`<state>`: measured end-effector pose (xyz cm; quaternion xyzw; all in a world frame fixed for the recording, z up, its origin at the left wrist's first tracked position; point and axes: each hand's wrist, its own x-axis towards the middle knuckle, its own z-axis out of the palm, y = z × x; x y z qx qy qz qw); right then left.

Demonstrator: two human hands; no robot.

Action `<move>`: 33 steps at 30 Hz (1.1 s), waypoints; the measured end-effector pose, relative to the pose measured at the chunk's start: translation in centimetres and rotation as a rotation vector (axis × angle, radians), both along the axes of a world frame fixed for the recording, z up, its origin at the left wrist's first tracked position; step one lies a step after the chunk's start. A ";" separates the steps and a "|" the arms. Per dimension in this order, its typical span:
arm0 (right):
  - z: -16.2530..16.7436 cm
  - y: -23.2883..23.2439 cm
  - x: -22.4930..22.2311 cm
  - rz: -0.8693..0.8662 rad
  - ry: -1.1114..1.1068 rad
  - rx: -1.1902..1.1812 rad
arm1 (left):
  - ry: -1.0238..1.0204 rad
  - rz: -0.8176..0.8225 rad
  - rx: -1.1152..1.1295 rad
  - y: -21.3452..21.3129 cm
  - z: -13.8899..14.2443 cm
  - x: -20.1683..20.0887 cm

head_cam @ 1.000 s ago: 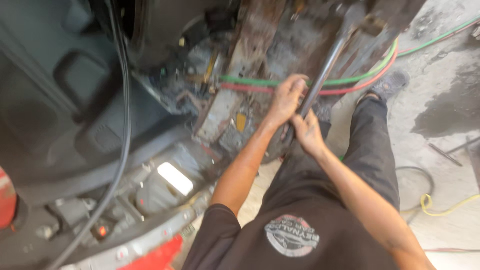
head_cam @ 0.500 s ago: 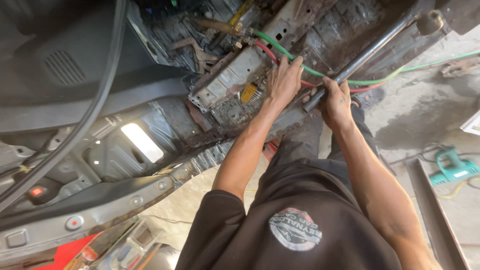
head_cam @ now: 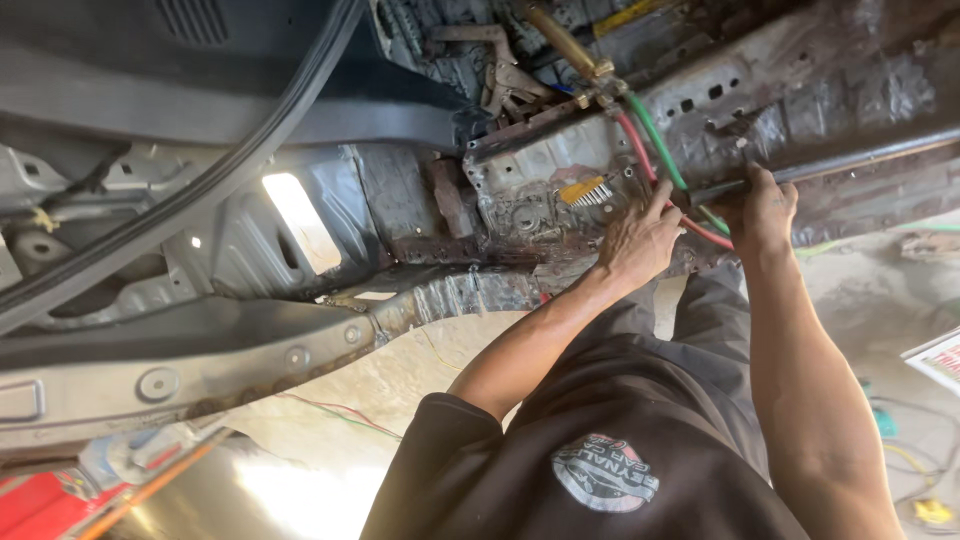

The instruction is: The person works on a damaged car front body panel in a workshop. They hammer and pry on the rusted panel with a hammer and bar, then heat the metal with an oxy-fuel torch and hammer the heated area, repeatedly working the panel from different angles.

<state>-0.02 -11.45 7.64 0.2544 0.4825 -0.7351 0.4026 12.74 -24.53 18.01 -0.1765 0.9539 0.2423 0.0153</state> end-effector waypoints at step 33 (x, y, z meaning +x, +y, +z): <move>0.8 -2.8 -3.7 0.327 0.015 0.133 | -0.449 0.230 0.123 -16.4 -0.5 1.6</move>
